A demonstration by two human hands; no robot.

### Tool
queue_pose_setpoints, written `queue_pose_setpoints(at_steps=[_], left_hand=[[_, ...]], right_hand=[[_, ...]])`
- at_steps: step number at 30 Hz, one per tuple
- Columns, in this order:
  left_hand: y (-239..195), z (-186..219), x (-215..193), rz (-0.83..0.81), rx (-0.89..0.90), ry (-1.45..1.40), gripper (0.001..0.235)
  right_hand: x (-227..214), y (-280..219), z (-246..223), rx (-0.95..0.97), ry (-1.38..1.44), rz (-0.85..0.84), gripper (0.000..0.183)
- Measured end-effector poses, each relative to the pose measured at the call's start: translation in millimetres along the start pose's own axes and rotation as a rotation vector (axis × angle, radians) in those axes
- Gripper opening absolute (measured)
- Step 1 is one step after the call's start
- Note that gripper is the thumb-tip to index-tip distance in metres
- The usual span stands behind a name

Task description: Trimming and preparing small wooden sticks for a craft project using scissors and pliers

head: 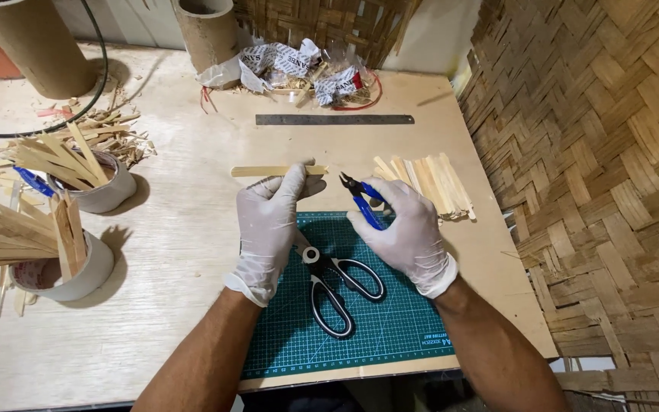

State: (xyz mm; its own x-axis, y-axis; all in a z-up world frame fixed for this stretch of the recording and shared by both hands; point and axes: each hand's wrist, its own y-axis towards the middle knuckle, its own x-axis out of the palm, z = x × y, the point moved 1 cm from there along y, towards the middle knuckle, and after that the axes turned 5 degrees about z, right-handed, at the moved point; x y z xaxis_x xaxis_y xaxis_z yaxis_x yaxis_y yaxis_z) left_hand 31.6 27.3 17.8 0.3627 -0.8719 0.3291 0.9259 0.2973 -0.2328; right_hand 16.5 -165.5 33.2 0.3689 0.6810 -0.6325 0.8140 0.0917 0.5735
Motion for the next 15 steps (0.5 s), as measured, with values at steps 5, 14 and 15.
queue_pose_setpoints(at_steps=[5,14,15], left_hand=[[-6.4,4.0,4.5,0.017,0.029,0.044,0.026],[-41.1,34.8,13.5,0.048,0.159,0.210,0.020],[-42.3,35.5,13.4,0.040,0.172,0.232,0.020]], right_hand=[[-1.9,-2.1,-6.1,-0.123,-0.085,0.104,0.042],[-6.0,0.0,-6.7,-0.184,-0.122,0.103,0.043],[-6.1,0.3,-6.9,-0.191,-0.127,0.101,0.042]])
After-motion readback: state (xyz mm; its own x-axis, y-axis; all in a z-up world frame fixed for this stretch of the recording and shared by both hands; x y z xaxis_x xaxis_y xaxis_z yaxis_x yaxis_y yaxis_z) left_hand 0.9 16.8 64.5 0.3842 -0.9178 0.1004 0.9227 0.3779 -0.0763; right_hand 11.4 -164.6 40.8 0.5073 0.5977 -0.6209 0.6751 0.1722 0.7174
